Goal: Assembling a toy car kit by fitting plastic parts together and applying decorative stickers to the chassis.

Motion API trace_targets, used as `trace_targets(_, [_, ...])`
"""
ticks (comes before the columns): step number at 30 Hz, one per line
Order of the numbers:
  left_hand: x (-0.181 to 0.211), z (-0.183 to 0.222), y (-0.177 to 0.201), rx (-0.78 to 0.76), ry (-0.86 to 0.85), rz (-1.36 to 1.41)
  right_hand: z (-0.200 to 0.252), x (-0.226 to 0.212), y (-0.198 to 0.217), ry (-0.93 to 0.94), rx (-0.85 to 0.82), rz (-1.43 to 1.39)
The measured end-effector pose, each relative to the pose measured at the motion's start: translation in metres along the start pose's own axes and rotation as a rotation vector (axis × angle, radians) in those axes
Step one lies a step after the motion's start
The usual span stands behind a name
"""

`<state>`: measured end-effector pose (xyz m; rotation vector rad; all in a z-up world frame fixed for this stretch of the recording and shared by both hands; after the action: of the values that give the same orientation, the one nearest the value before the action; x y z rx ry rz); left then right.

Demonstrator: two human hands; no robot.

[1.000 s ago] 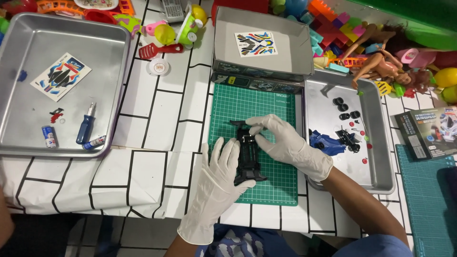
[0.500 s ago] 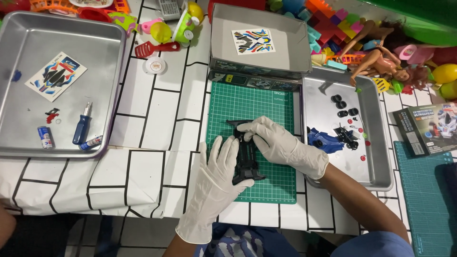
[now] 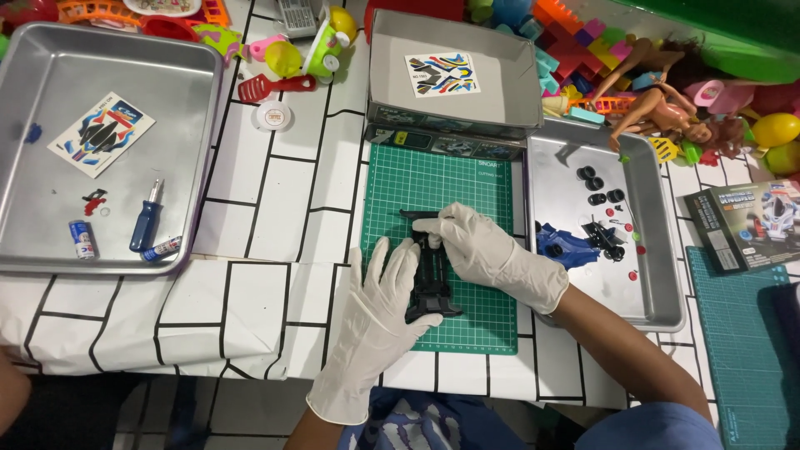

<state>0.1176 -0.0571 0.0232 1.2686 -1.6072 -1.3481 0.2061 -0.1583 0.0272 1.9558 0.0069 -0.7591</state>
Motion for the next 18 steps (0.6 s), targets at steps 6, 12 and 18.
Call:
trace_targets(6, [-0.003, 0.002, -0.002, 0.032, 0.037, -0.019, -0.011, -0.010, 0.041, -0.140, 0.072, -0.227])
trace_targets(12, [-0.009, 0.014, -0.007, 0.040, 0.061, -0.086, 0.029, -0.003, 0.102, -0.545, 0.224, -0.364])
trace_targets(18, [-0.014, 0.024, -0.009, -0.059, 0.079, 0.146, 0.101, -0.007, 0.171, -0.751, 0.356, -0.322])
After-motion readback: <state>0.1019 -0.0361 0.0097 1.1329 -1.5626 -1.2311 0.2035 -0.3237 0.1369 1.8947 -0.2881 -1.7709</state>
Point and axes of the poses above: each hand's wrist, its own z-axis away from the middle knuckle, its own y-axis out of the back of the hand, x = y × z, the point moved 10 cm from there along -z, towards the middle knuckle, and after that the axes turned 12 degrees about -z, right-handed, at the moved point
